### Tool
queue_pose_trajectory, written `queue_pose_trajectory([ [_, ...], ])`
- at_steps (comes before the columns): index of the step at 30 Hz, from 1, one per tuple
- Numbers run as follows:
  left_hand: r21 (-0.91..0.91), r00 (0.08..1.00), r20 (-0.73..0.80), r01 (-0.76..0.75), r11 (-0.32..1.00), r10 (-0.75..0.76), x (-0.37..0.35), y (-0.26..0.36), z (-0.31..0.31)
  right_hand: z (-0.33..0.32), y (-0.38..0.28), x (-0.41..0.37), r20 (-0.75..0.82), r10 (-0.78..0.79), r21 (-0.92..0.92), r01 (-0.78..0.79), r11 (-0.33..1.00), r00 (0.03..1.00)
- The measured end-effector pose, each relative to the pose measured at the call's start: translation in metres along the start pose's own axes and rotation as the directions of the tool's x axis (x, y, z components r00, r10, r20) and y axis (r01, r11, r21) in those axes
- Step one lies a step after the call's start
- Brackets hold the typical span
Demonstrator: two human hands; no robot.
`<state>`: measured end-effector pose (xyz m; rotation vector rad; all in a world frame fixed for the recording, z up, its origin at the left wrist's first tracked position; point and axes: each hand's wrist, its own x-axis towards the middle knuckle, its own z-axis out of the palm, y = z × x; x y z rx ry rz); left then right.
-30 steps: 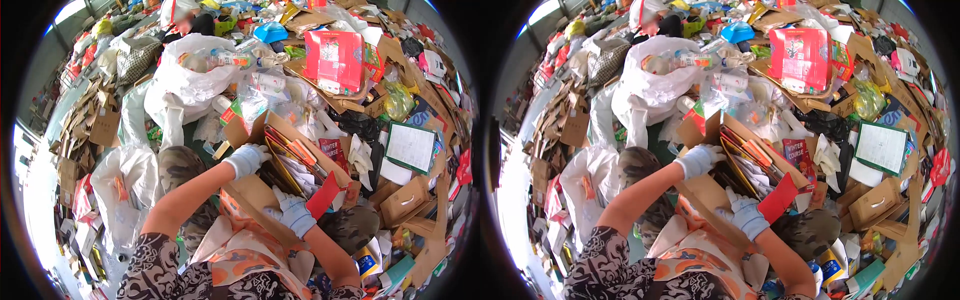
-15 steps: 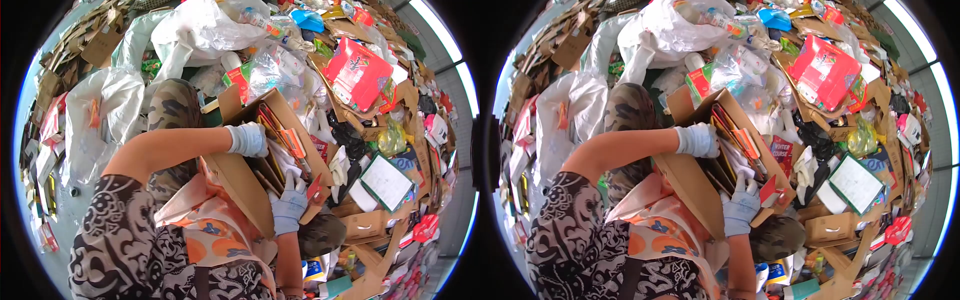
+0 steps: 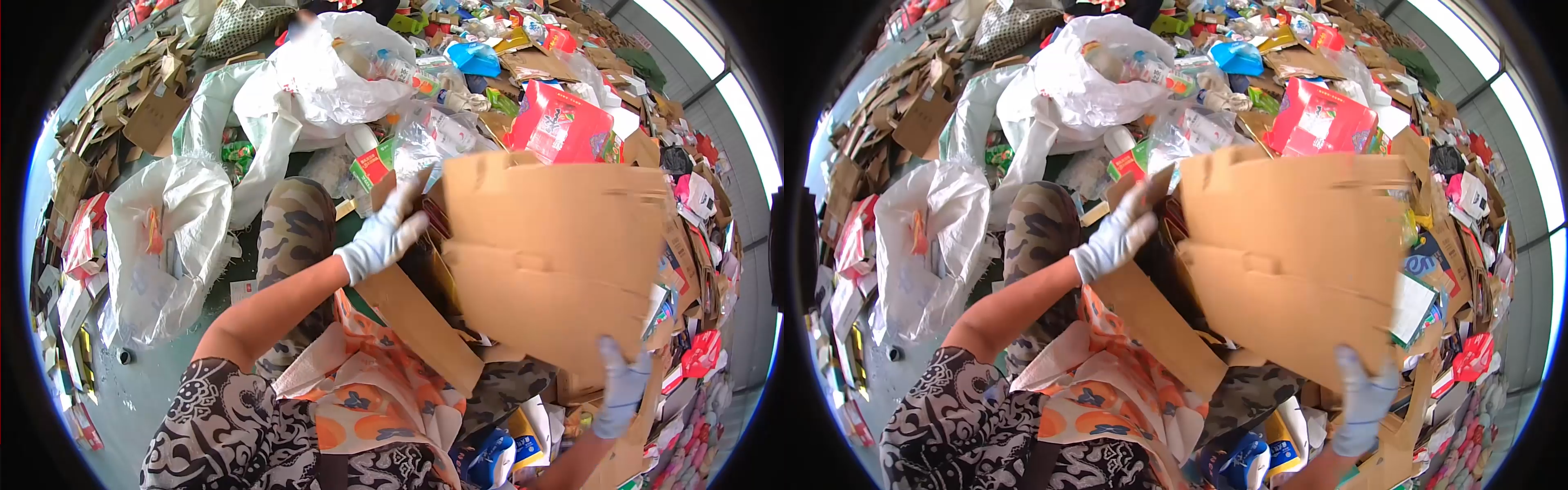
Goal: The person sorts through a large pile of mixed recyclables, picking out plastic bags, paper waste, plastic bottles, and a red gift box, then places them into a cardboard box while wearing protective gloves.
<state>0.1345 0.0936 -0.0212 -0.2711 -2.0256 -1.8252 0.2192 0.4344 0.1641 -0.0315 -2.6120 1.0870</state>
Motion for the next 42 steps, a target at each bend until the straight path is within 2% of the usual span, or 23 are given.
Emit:
queue_pose_trajectory([
  [1,0.390,0.945,0.280,0.046,0.920,-0.166,-0.010,0.004,-0.007,-0.016,0.002,0.006,-0.112,-0.028,0.171,0.047,0.984,0.993],
  [2,0.712,0.791,0.447,-0.031,0.702,-0.418,-0.023,0.009,-0.010,-0.029,0.008,0.013,-0.218,-0.032,0.327,0.104,0.939,0.975],
  [4,0.742,0.740,0.611,-0.412,0.530,-0.280,-0.058,-0.005,0.002,-0.057,0.036,0.038,-0.221,-0.009,0.451,0.111,0.886,0.975],
  [7,0.731,0.749,0.624,-0.459,0.505,-0.223,-0.078,-0.006,-0.002,-0.018,0.029,0.054,-0.174,0.105,0.727,0.056,0.684,0.979],
  [8,0.743,0.757,0.613,-0.457,0.489,-0.223,-0.079,-0.002,-0.003,0.006,0.019,0.058,-0.090,0.169,0.848,-0.013,0.529,0.981],
  [10,0.712,0.770,0.577,-0.310,0.630,-0.273,-0.073,0.006,-0.009,0.057,0.032,0.067,0.237,0.116,0.943,-0.257,0.209,0.965],
  [12,0.430,0.806,0.503,0.081,0.899,-0.313,-0.068,0.004,-0.016,0.122,0.047,0.068,0.215,0.111,0.949,-0.235,0.211,0.970],
  [13,-0.048,0.847,0.449,0.340,0.939,-0.284,-0.072,0.006,-0.010,0.143,0.031,0.061,0.298,0.032,0.945,-0.299,0.133,0.954],
  [14,-0.530,0.875,0.402,0.463,0.710,-0.271,-0.071,0.007,-0.011,0.164,0.019,0.052,0.381,-0.042,0.924,-0.378,0.060,0.924],
  [15,-0.584,0.877,0.405,0.465,0.666,-0.257,-0.064,0.020,-0.022,0.182,0.017,0.046,0.385,-0.043,0.920,-0.380,0.095,0.922],
  [16,-0.670,0.935,0.337,0.320,0.670,-0.110,-0.058,0.040,-0.024,0.196,0.018,0.038,0.399,-0.032,0.911,-0.391,0.133,0.917],
  [18,-0.495,0.970,0.197,0.224,0.840,-0.142,-0.059,0.043,-0.020,0.217,0.017,0.028,0.471,-0.092,0.881,-0.461,0.110,0.877],
  [20,-0.649,0.916,0.179,0.385,0.656,-0.360,-0.062,0.037,-0.009,0.221,0.036,0.019,0.539,-0.127,0.842,-0.529,0.106,0.833],
  [21,-0.644,0.915,0.118,0.366,0.671,-0.386,-0.058,0.042,-0.001,0.221,0.052,0.019,0.481,-0.122,0.859,-0.438,0.266,0.868],
  [22,-0.787,0.884,0.196,0.400,0.469,-0.425,-0.056,0.048,0.007,0.229,0.062,0.019,0.437,-0.156,0.845,-0.345,0.409,0.886],
  [23,-0.780,0.867,0.219,0.431,0.454,-0.447,-0.056,0.058,0.009,0.228,0.049,0.013,0.491,-0.207,0.862,-0.437,0.258,0.846],
  [24,-0.720,0.795,0.230,0.527,0.451,-0.561,-0.061,0.050,0.014,0.225,0.040,0.011,0.533,-0.205,0.840,-0.484,0.245,0.821],
  [28,-0.704,0.834,0.199,0.487,0.517,-0.514,-0.061,0.054,0.003,0.212,0.014,0.000,0.642,-0.126,0.723,-0.543,0.428,0.756],
  [32,-0.767,0.801,0.398,0.558,0.316,-0.447,-0.048,0.076,-0.057,0.206,0.013,-0.001,0.692,-0.105,0.633,-0.530,0.564,0.715],
  [34,-0.791,0.801,0.327,0.522,0.318,-0.501,-0.046,0.088,-0.103,0.201,0.012,-0.002,0.714,-0.106,0.584,-0.506,0.635,0.692],
  [38,-0.719,0.856,0.046,0.386,0.578,-0.515,-0.031,0.115,-0.201,0.195,0.010,0.000,0.757,-0.108,0.428,-0.363,0.828,0.644],
  [40,-0.642,0.788,-0.132,0.394,0.658,-0.601,-0.023,0.144,-0.230,0.194,0.015,0.001,0.773,-0.135,0.320,-0.197,0.927,0.619],
  [42,-0.651,0.791,-0.180,0.350,0.674,-0.585,-0.018,0.164,-0.227,0.227,0.059,-0.003,0.621,-0.405,0.439,0.130,0.889,0.671],
])
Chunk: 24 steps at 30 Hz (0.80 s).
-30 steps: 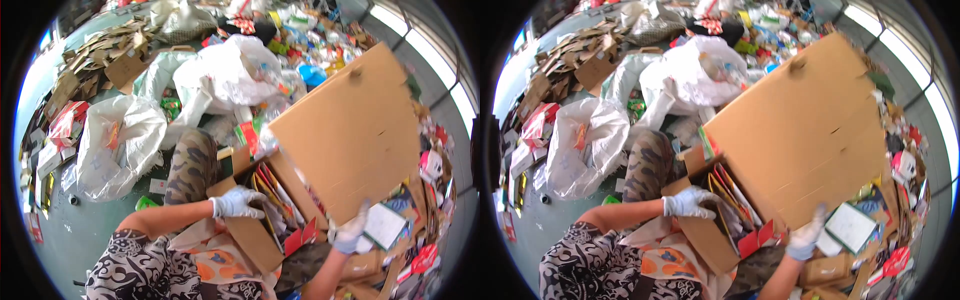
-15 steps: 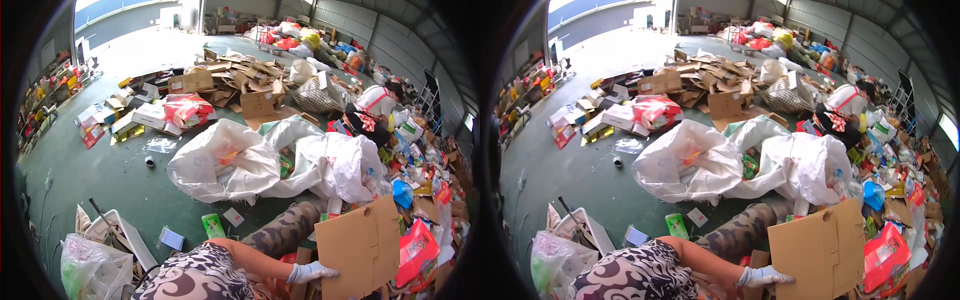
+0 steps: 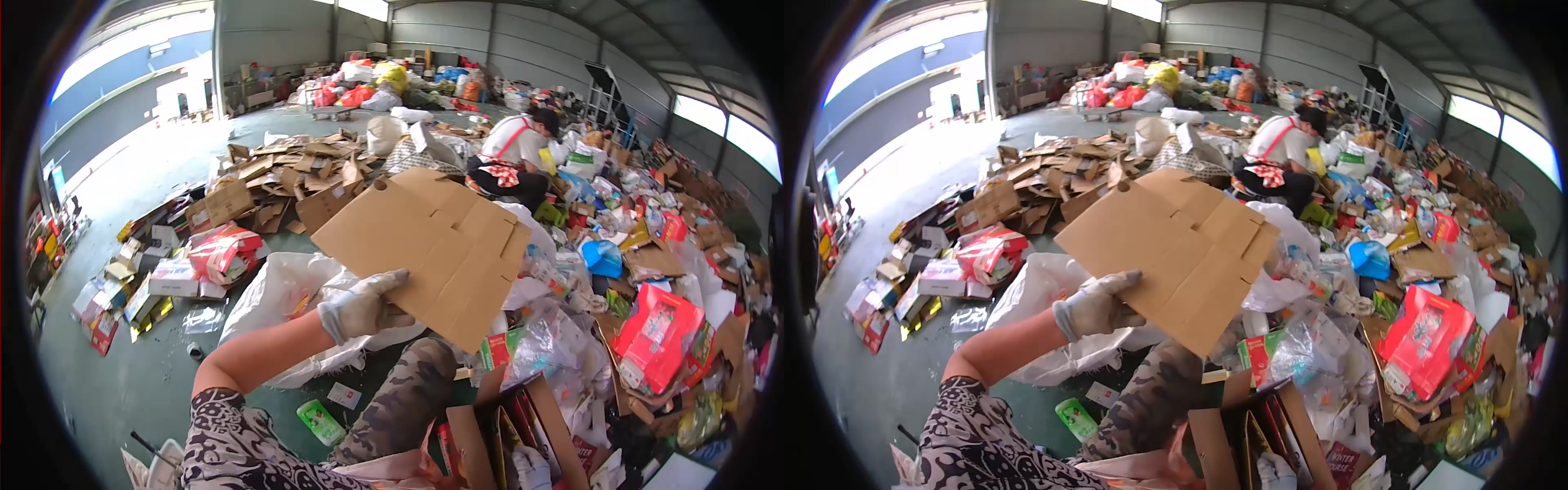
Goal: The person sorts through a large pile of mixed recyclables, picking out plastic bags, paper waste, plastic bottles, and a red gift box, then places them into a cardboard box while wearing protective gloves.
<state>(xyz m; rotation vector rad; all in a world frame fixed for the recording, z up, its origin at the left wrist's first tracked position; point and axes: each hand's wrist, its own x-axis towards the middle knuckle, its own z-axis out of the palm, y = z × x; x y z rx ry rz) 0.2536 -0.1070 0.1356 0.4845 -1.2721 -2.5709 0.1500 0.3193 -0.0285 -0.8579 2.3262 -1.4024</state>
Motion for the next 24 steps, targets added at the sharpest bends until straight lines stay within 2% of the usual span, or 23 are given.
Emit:
queue_pose_trajectory([
  [1,0.029,0.998,0.061,0.015,0.999,-0.016,-0.014,0.000,0.027,0.001,-0.005,0.002,0.074,0.126,-0.220,-0.107,0.970,0.989],
  [2,0.054,0.993,0.112,0.027,0.998,-0.033,-0.032,-0.005,0.050,0.003,-0.010,0.005,0.138,0.272,-0.430,-0.190,0.883,0.952],
  [3,0.082,0.980,0.155,0.111,0.990,-0.122,-0.039,-0.021,0.062,0.011,0.008,0.004,0.102,0.263,-0.665,-0.131,0.735,0.959],
  [4,0.117,0.960,0.186,0.188,0.975,-0.207,-0.044,-0.040,0.071,0.015,-0.012,0.010,0.143,0.469,-0.849,-0.135,0.510,0.872],
  [6,0.276,0.823,0.264,0.436,0.857,-0.503,-0.052,-0.079,0.082,0.023,-0.014,0.015,0.177,0.498,-0.901,-0.064,0.429,0.849],
  [8,0.364,0.589,0.410,0.596,0.716,-0.697,-0.041,-0.124,0.076,0.028,-0.008,0.012,0.176,0.470,-0.904,-0.048,0.426,0.865],
  [9,0.380,0.564,0.426,0.598,0.706,-0.707,-0.030,-0.133,0.075,0.031,-0.006,0.008,0.169,0.448,-0.905,-0.042,0.424,0.878],
  [11,0.510,0.360,0.425,0.662,0.548,-0.830,-0.016,-0.145,0.082,0.034,-0.002,0.002,0.174,0.423,-0.898,-0.033,0.440,0.889],
  [12,0.533,0.334,0.435,0.652,0.538,-0.836,-0.012,-0.140,0.090,0.037,-0.001,0.000,0.174,0.411,-0.892,-0.033,0.450,0.895],
  [13,0.483,0.373,0.452,0.661,0.574,-0.810,-0.009,-0.126,0.098,0.039,-0.001,-0.001,0.173,0.391,-0.887,-0.029,0.460,0.904],
  [14,0.430,0.418,0.461,0.666,0.609,-0.783,-0.004,-0.112,0.099,0.040,0.001,-0.002,0.169,0.361,-0.883,-0.023,0.470,0.917],
  [16,0.424,0.731,0.293,0.478,0.769,-0.616,0.019,-0.081,0.075,0.039,0.004,-0.006,0.141,0.248,-0.870,0.000,0.493,0.958],
  [17,0.301,0.913,0.312,0.169,0.939,-0.264,0.028,-0.055,0.083,0.038,0.007,-0.013,0.130,0.223,-0.866,0.001,0.500,0.966],
  [18,0.235,0.985,0.123,0.093,0.968,-0.125,0.053,-0.013,0.060,0.037,0.010,-0.010,0.127,0.187,-0.852,0.010,0.523,0.974],
  [19,0.121,0.974,0.214,-0.097,0.988,0.070,0.074,0.039,0.044,0.030,-0.013,-0.011,0.236,0.523,-0.890,-0.034,0.455,0.819],
  [20,-0.102,0.875,0.239,-0.409,0.907,0.421,0.100,0.080,0.013,0.030,-0.012,-0.012,0.247,0.534,-0.883,-0.039,0.468,0.809],
  [21,-0.229,0.815,0.140,-0.525,0.820,0.562,0.111,0.115,-0.026,0.036,-0.003,-0.012,0.198,0.502,-0.889,-0.062,0.454,0.842],
  [22,-0.472,0.839,-0.090,-0.510,0.719,0.536,0.100,0.136,-0.031,0.044,0.006,-0.010,0.144,0.468,-0.889,-0.093,0.448,0.872],
  [23,-0.474,0.802,0.028,-0.515,0.715,0.596,0.083,0.134,-0.017,0.046,0.010,-0.007,0.118,0.412,-0.890,-0.088,0.447,0.904],
  [24,-0.428,0.783,-0.001,-0.562,0.708,0.621,0.077,0.119,0.001,0.047,0.017,-0.003,0.114,0.407,-0.879,-0.098,0.466,0.906],
])
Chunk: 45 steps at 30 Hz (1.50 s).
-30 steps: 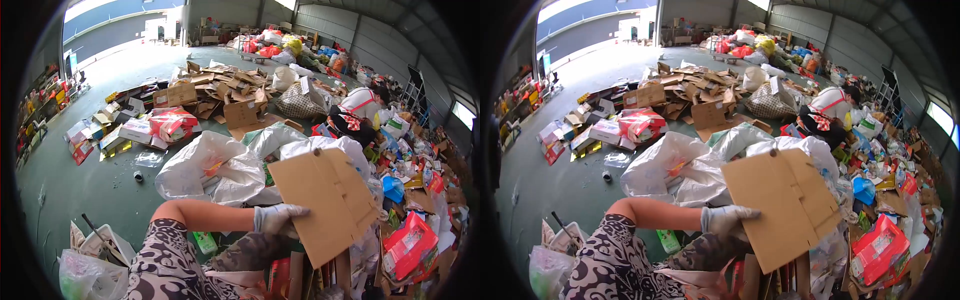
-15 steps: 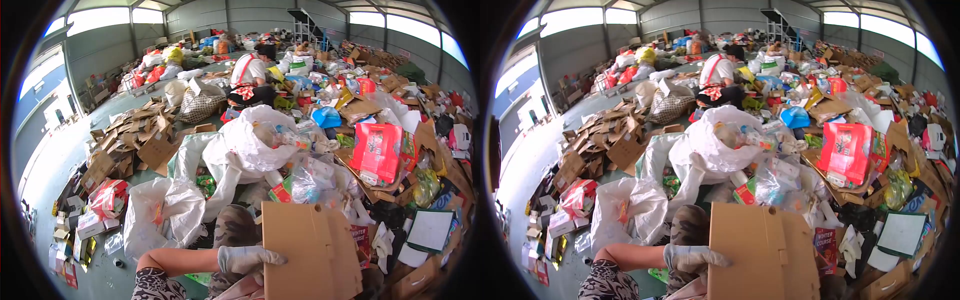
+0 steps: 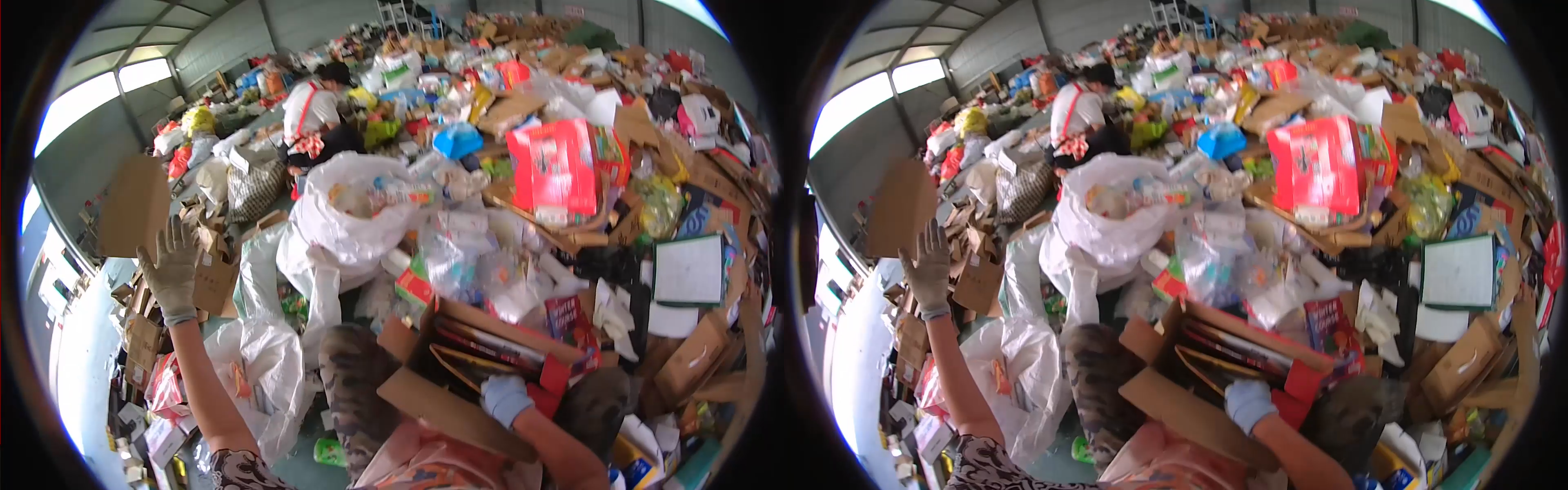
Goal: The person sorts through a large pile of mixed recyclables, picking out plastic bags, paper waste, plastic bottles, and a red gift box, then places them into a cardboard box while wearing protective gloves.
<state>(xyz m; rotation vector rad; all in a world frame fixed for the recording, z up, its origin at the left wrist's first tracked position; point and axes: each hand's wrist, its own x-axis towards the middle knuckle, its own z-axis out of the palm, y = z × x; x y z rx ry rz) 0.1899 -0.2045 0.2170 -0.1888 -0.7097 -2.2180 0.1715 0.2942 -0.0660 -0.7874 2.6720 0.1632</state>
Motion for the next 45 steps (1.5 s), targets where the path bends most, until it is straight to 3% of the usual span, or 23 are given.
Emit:
queue_pose_trajectory([
  [2,0.069,0.896,0.325,0.295,0.953,-0.301,-0.045,-0.054,0.007,-0.013,-0.004,-0.004,0.022,0.052,0.115,-0.054,0.992,0.998],
  [4,0.363,0.732,0.364,0.458,0.811,-0.576,-0.105,-0.136,-0.005,-0.007,-0.003,-0.006,-0.066,0.066,0.099,-0.059,0.993,0.996],
  [5,0.751,0.801,0.233,0.212,0.625,-0.552,-0.161,-0.171,0.006,-0.010,-0.005,-0.007,-0.089,0.061,0.054,-0.056,0.997,0.994],
  [6,0.844,0.761,0.272,0.105,0.527,-0.588,-0.195,-0.200,0.006,-0.010,-0.005,-0.004,-0.090,0.042,0.042,-0.038,0.998,0.995],
  [7,0.853,0.698,0.289,0.123,0.507,-0.655,-0.225,-0.226,-0.001,-0.006,-0.007,-0.005,-0.131,0.052,0.038,-0.047,0.998,0.990],
  [8,0.882,0.641,0.471,-0.315,0.352,-0.606,-0.244,-0.251,-0.013,-0.003,-0.010,-0.008,-0.171,0.070,0.037,-0.065,0.997,0.983],
  [10,0.798,0.642,0.596,-0.540,0.268,-0.482,-0.270,-0.286,-0.033,-0.002,-0.008,-0.009,-0.142,0.091,0.029,-0.088,0.996,0.986],
  [12,0.907,0.879,0.339,-0.210,0.365,-0.336,-0.287,-0.311,-0.067,-0.012,-0.001,-0.015,-0.118,0.119,0.008,-0.119,0.993,0.986],
  [14,0.655,0.964,0.040,0.174,0.736,-0.264,-0.285,-0.321,-0.063,-0.036,0.005,-0.025,-0.080,0.185,0.138,-0.173,0.975,0.980],
  [16,0.699,0.965,0.048,0.151,0.699,-0.256,-0.282,-0.314,-0.064,-0.044,0.006,-0.034,-0.093,0.149,0.128,-0.136,0.982,0.985],
  [18,0.895,0.858,0.311,-0.118,0.431,-0.410,-0.278,-0.309,-0.063,-0.043,-0.003,-0.040,-0.094,0.028,0.050,-0.024,0.998,0.995],
  [20,0.895,0.838,0.356,-0.178,0.409,-0.414,-0.276,-0.308,-0.063,-0.041,-0.010,-0.036,-0.019,-0.038,-0.056,0.037,0.998,0.999],
  [21,0.877,0.826,0.149,0.144,0.459,-0.544,-0.275,-0.315,-0.068,-0.043,-0.013,-0.033,-0.028,-0.080,-0.055,0.078,0.995,0.996],
  [22,0.777,0.730,-0.028,0.446,0.445,-0.683,-0.271,-0.320,-0.071,-0.048,-0.017,-0.027,0.032,-0.049,-0.048,0.051,0.998,0.998],
  [24,0.968,0.563,-0.063,0.237,0.088,-0.824,-0.251,-0.303,-0.056,-0.044,-0.014,-0.016,0.015,-0.095,-0.027,0.096,0.995,0.995],
  [27,0.955,0.401,0.060,-0.289,-0.065,-0.914,-0.219,-0.284,-0.036,-0.055,-0.014,-0.015,-0.036,-0.126,0.048,0.127,0.991,0.991],
  [29,0.838,0.260,0.051,-0.537,-0.101,-0.964,-0.211,-0.279,-0.019,-0.053,-0.028,-0.026,-0.120,-0.159,-0.065,0.152,0.986,0.980],
  [30,0.749,0.248,0.097,-0.656,-0.094,-0.964,-0.216,-0.283,-0.022,-0.036,-0.034,-0.029,-0.227,-0.147,-0.138,0.117,0.983,0.963],
  [33,0.693,0.162,0.094,-0.719,-0.052,-0.982,-0.229,-0.286,-0.017,-0.033,-0.035,-0.043,-0.297,-0.156,-0.102,0.132,0.986,0.942],
  [38,0.582,0.218,0.334,-0.813,0.019,-0.917,-0.223,-0.243,0.035,-0.094,-0.031,-0.091,-0.290,-0.084,-0.023,0.081,0.996,0.953],
  [40,0.505,0.227,0.571,-0.855,0.120,-0.789,-0.218,-0.217,0.058,-0.119,-0.029,-0.120,-0.489,-0.124,0.041,0.165,0.985,0.863],
  [41,0.450,0.213,0.595,-0.887,0.102,-0.775,-0.215,-0.202,0.072,-0.134,-0.028,-0.132,-0.528,-0.195,0.006,0.234,0.972,0.827],
  [45,0.458,0.239,0.676,-0.877,0.144,-0.697,-0.194,-0.149,0.115,-0.198,-0.008,-0.185,-0.494,-0.318,0.099,0.416,0.904,0.809],
])
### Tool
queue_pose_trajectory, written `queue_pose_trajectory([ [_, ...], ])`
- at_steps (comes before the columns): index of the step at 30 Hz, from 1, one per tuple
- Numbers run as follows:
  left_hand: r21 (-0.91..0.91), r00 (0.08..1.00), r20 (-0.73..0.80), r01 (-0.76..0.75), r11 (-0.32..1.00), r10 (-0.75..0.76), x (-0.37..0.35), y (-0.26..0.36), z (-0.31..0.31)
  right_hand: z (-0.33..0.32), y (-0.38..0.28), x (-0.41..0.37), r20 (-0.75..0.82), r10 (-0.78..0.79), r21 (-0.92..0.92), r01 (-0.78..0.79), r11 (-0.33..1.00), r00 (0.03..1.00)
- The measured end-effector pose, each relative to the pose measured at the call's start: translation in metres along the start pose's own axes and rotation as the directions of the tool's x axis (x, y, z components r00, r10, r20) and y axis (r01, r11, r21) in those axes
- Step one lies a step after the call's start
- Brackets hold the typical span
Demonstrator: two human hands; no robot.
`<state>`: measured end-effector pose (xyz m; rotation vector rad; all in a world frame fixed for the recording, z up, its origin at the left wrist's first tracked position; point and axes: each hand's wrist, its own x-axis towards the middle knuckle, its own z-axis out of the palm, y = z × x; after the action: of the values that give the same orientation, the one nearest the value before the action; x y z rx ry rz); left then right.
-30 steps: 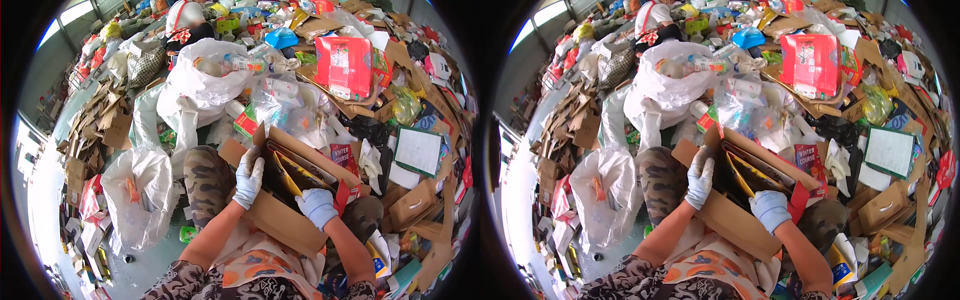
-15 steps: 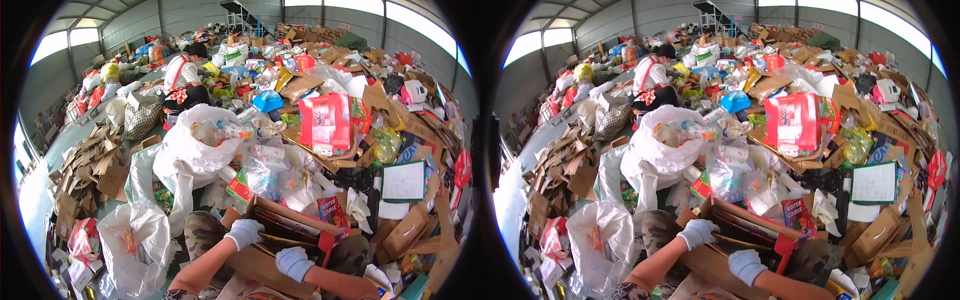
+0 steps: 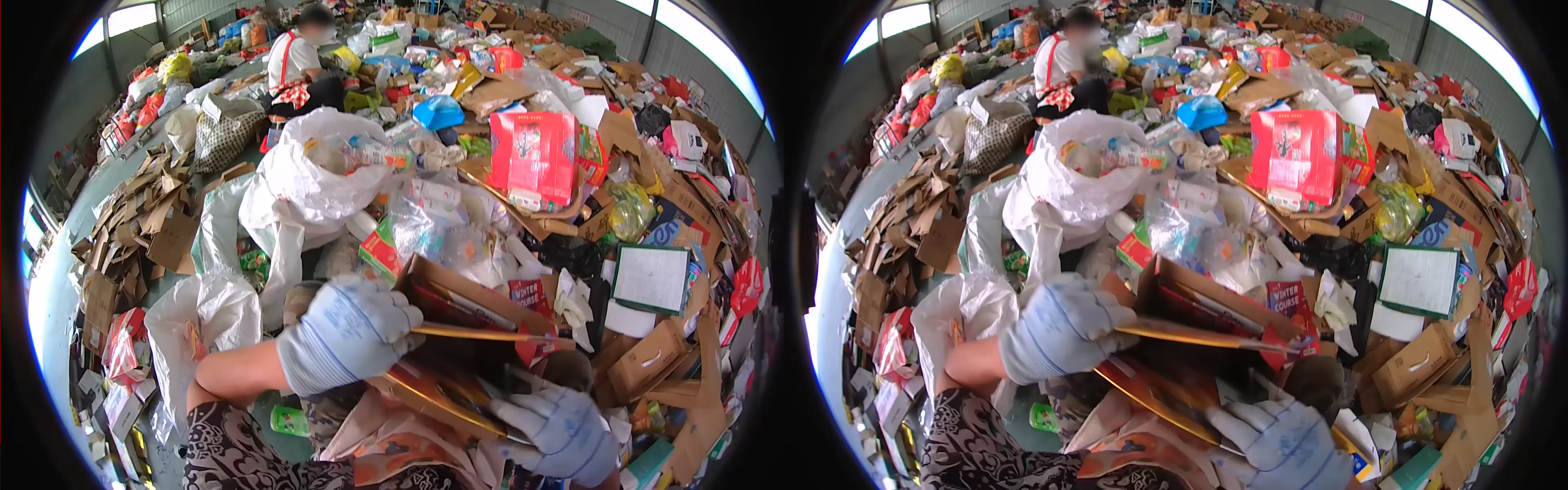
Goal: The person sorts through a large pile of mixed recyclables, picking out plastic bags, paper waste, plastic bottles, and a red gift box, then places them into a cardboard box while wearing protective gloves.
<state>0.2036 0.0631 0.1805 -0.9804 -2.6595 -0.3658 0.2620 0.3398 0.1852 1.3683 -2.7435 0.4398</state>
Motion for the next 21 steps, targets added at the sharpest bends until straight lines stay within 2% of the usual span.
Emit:
queue_pose_trajectory([
  [3,-0.095,0.997,-0.073,0.031,0.995,-0.038,0.000,0.001,-0.033,-0.041,-0.006,-0.015,0.037,-0.032,-0.034,0.033,0.999,0.999],
  [5,-0.135,0.995,-0.094,0.025,0.991,-0.038,-0.001,-0.002,-0.045,-0.058,-0.008,-0.018,-0.002,-0.141,-0.006,0.141,0.990,0.990],
  [7,-0.145,0.982,-0.140,0.108,0.984,-0.128,-0.003,-0.002,-0.052,-0.071,-0.014,-0.020,-0.040,-0.167,-0.053,0.165,0.985,0.985],
  [9,-0.147,0.972,-0.145,0.163,0.976,-0.184,-0.003,0.005,-0.068,-0.071,-0.024,-0.020,-0.033,-0.158,-0.304,0.141,0.942,0.987],
  [11,-0.246,0.903,-0.327,0.202,0.948,-0.278,-0.009,0.005,-0.078,-0.081,-0.032,-0.017,-0.019,-0.202,-0.316,0.186,0.930,0.979],
  [12,-0.336,0.882,-0.352,0.192,0.922,-0.312,-0.012,0.006,-0.085,-0.082,-0.034,-0.015,-0.053,-0.225,-0.344,0.194,0.919,0.973],
  [13,-0.352,0.868,-0.353,0.221,0.909,-0.348,-0.014,0.009,-0.091,-0.081,-0.036,-0.013,-0.083,-0.248,-0.361,0.202,0.910,0.965],
  [15,-0.396,0.727,-0.437,0.372,0.839,-0.529,-0.023,0.017,-0.090,-0.074,-0.036,-0.005,-0.096,-0.256,-0.342,0.210,0.916,0.962],
  [16,-0.459,0.655,-0.539,0.299,0.836,-0.530,-0.035,0.007,-0.077,-0.067,-0.032,0.002,-0.123,-0.304,-0.372,0.241,0.897,0.945],
  [17,-0.450,0.580,-0.563,0.383,0.807,-0.589,-0.047,0.001,-0.067,-0.057,-0.027,0.009,-0.161,-0.353,-0.414,0.262,0.872,0.922],
  [18,-0.518,0.534,-0.551,0.383,0.765,-0.641,-0.066,-0.012,-0.055,-0.042,-0.021,0.014,-0.172,-0.409,-0.446,0.299,0.844,0.896],
  [19,-0.595,0.430,-0.581,0.355,0.721,-0.691,-0.082,-0.031,-0.035,-0.030,-0.022,0.020,-0.116,-0.421,-0.460,0.327,0.825,0.900],
  [20,-0.716,0.288,-0.540,0.337,0.612,-0.791,-0.099,-0.043,-0.018,-0.008,-0.011,0.025,-0.062,-0.588,-0.614,0.433,0.659,0.807],
  [21,-0.709,0.226,-0.585,0.324,0.627,-0.779,-0.115,-0.055,-0.001,0.008,-0.019,0.027,-0.028,-0.593,-0.656,0.433,0.618,0.805],
])
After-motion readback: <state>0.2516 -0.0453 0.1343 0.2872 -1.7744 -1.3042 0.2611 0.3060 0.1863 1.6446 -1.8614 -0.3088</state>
